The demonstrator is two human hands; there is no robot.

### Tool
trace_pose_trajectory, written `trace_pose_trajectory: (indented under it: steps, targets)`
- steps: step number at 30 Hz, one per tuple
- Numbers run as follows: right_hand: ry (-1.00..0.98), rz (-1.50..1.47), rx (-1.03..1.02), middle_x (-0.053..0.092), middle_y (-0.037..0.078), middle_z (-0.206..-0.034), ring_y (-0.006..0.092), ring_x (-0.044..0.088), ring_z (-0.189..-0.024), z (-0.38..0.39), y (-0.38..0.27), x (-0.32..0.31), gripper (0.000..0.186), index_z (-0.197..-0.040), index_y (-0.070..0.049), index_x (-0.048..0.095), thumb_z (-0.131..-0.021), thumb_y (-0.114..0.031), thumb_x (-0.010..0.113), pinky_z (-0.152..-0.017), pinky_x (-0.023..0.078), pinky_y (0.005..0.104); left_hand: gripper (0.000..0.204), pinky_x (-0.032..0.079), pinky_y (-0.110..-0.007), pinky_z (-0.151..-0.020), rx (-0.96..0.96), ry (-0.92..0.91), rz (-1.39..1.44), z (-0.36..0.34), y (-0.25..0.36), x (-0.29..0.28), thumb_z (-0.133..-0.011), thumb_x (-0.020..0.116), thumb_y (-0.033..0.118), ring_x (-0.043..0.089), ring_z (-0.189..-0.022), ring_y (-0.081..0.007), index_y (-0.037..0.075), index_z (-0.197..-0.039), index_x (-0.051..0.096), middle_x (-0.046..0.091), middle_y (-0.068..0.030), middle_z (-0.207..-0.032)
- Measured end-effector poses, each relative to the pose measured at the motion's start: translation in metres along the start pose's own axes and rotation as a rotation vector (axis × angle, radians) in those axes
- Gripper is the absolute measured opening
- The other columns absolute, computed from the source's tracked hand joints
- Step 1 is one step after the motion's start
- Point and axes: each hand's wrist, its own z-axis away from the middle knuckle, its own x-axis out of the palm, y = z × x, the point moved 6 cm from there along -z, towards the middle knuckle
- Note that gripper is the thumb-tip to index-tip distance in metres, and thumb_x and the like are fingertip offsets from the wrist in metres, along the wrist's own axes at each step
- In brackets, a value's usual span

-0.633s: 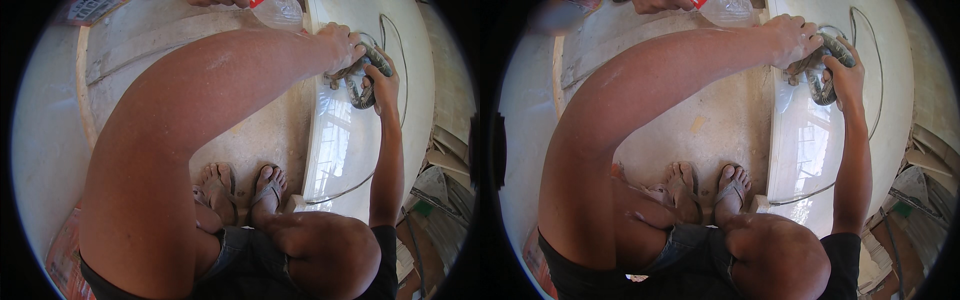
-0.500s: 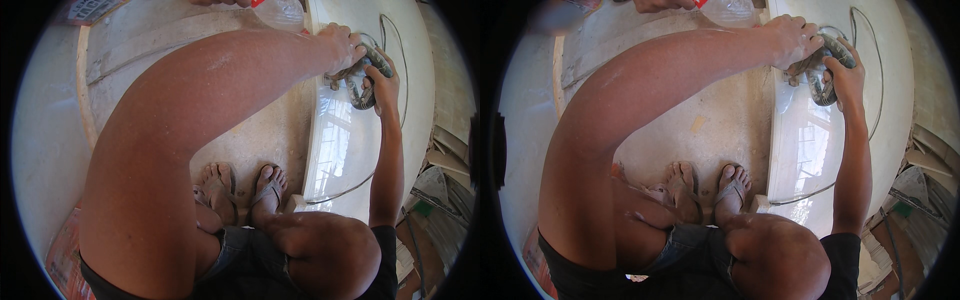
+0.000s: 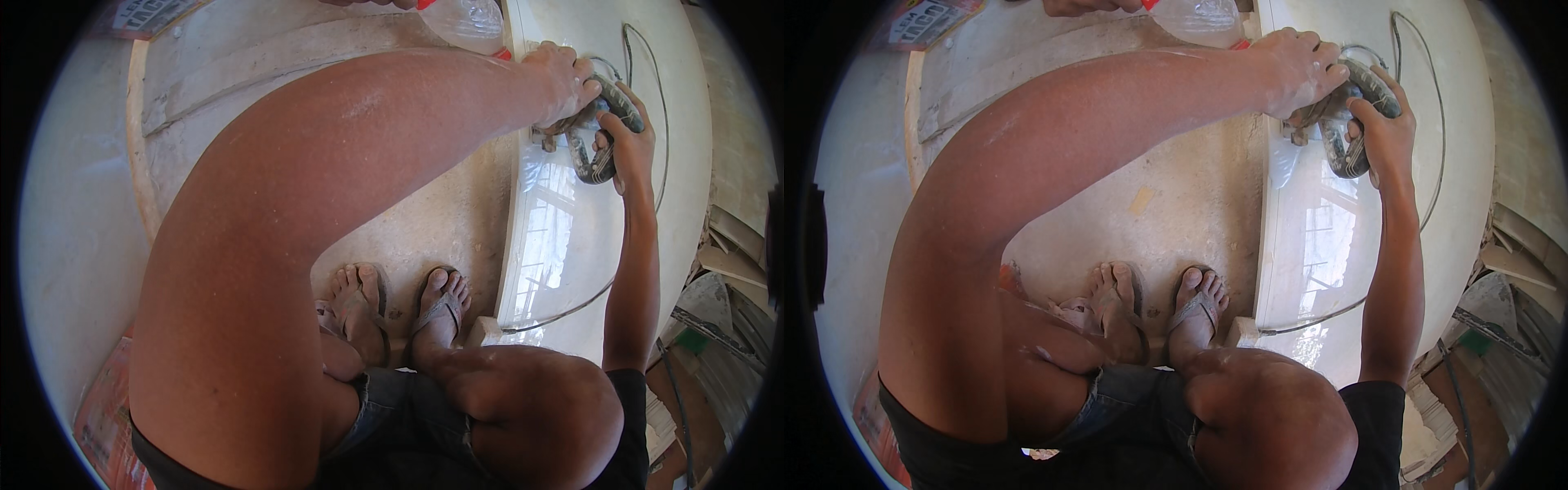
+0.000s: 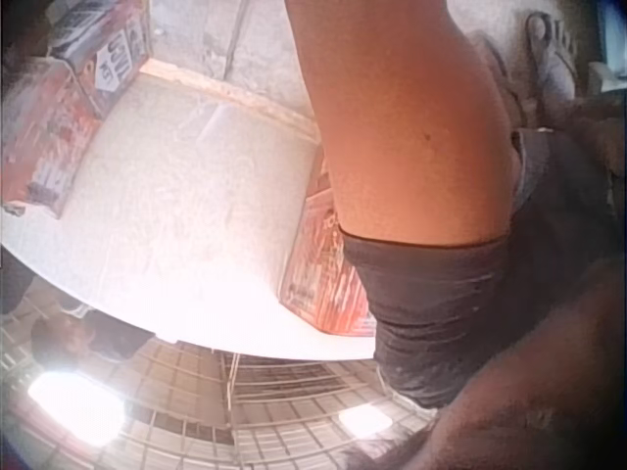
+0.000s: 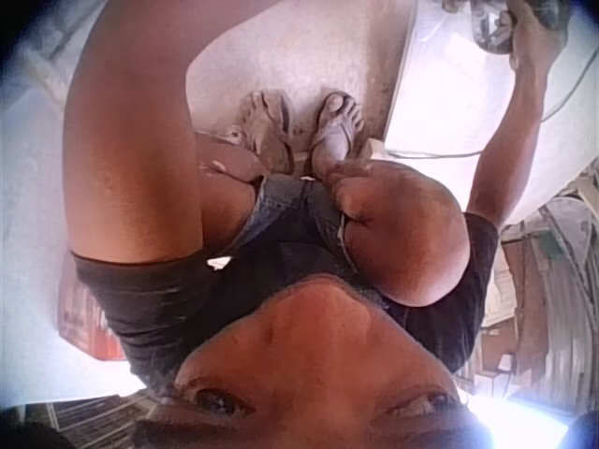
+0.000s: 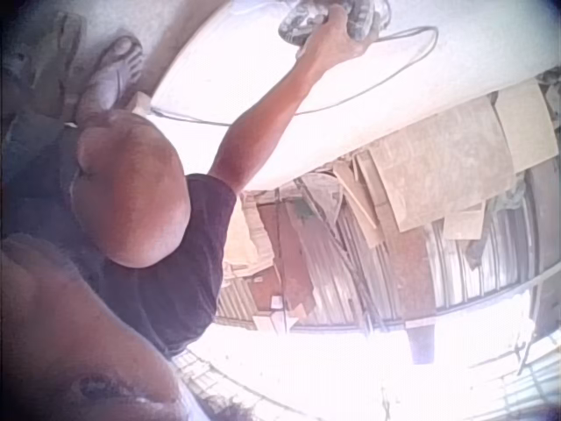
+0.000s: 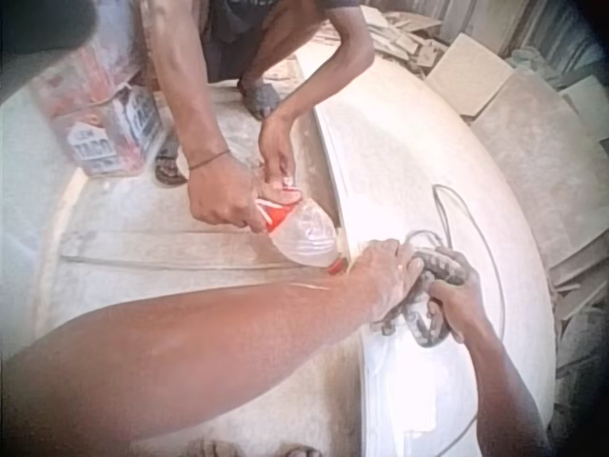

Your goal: The person cuts a large tile slab using a power saw while another person pours water from a bottle onto the cutting line.

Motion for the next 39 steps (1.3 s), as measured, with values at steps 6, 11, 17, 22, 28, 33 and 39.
trace_pose_trajectory:
  steps: [6, 11, 17, 22, 28, 33, 39]
  targets:
    - [0.001, -0.011, 0.005, 0.067, 0.006, -0.091, 0.0076, 0.054, -0.059, 0.004, 0.000, 0.000, 0.059, -0.142, 0.001, 0.055, -0.085, 0.001, 0.067, -0.053, 0.046, 0.0236, 0.081, 0.053, -0.038, -0.100, 0.009, -0.001, -0.010, 0.003, 0.002, 0.000, -0.078, 0.086, 0.042, 0.057, -0.129, -0.0275, 0.013, -0.144, 0.050, 0.054, -0.0117, -0.138]
    - [0.004, -0.018, 0.004, 0.067, 0.007, -0.091, 0.0080, 0.055, -0.059, 0.007, 0.002, -0.003, 0.059, -0.142, 0.001, 0.055, -0.084, 0.002, 0.067, -0.054, 0.046, 0.0238, 0.081, 0.053, -0.039, -0.099, 0.026, -0.012, -0.005, 0.002, 0.005, 0.001, -0.079, 0.085, 0.041, 0.057, -0.128, -0.0274, 0.013, -0.146, 0.049, 0.053, -0.0118, -0.140]
    - [0.004, -0.008, -0.001, 0.067, 0.007, -0.091, 0.0083, 0.055, -0.060, 0.011, 0.001, -0.001, 0.058, -0.141, 0.001, 0.055, -0.084, 0.002, 0.068, -0.054, 0.047, 0.0239, 0.085, 0.053, -0.039, -0.101, 0.022, 0.011, -0.003, 0.005, 0.006, 0.003, -0.078, 0.086, 0.042, 0.056, -0.129, -0.0283, 0.014, -0.149, 0.047, 0.052, -0.0129, -0.142]
    - [0.000, -0.018, 0.007, 0.067, 0.007, -0.090, 0.0080, 0.055, -0.060, 0.011, 0.005, -0.003, 0.057, -0.141, 0.001, 0.056, -0.085, 0.002, 0.068, -0.054, 0.047, 0.0238, 0.085, 0.052, -0.039, -0.103, 0.023, 0.005, -0.008, 0.005, 0.008, 0.003, -0.078, 0.086, 0.040, 0.056, -0.130, -0.0284, 0.015, -0.149, 0.047, 0.052, -0.0132, -0.144]
    - [-0.005, -0.013, 0.007, 0.067, 0.007, -0.090, 0.0077, 0.055, -0.060, 0.012, 0.008, -0.005, 0.057, -0.141, 0.000, 0.056, -0.085, 0.002, 0.068, -0.054, 0.047, 0.0234, 0.081, 0.052, -0.038, -0.106, 0.010, -0.002, 0.035, 0.007, 0.008, 0.000, -0.080, 0.086, 0.036, 0.055, -0.132, -0.0275, 0.018, -0.149, 0.048, 0.051, -0.0125, -0.145]
    - [0.000, 0.005, 0.010, 0.067, 0.007, -0.090, 0.0077, 0.056, -0.060, 0.016, 0.007, -0.005, 0.057, -0.140, 0.000, 0.056, -0.085, 0.002, 0.068, -0.054, 0.047, 0.0233, 0.081, 0.051, -0.038, -0.107, 0.020, -0.005, 0.056, 0.009, 0.009, 0.000, -0.079, 0.086, 0.036, 0.054, -0.133, -0.0274, 0.018, -0.149, 0.049, 0.050, -0.0128, -0.147]
    - [-0.002, -0.005, 0.005, 0.067, 0.007, -0.089, 0.0078, 0.056, -0.059, 0.018, 0.009, -0.006, 0.057, -0.140, 0.000, 0.056, -0.084, 0.001, 0.068, -0.054, 0.048, 0.0233, 0.084, 0.050, -0.039, -0.108, 0.023, 0.007, 0.045, 0.010, 0.010, 0.001, -0.078, 0.086, 0.039, 0.054, -0.134, -0.0276, 0.019, -0.150, 0.048, 0.050, -0.0132, -0.148]
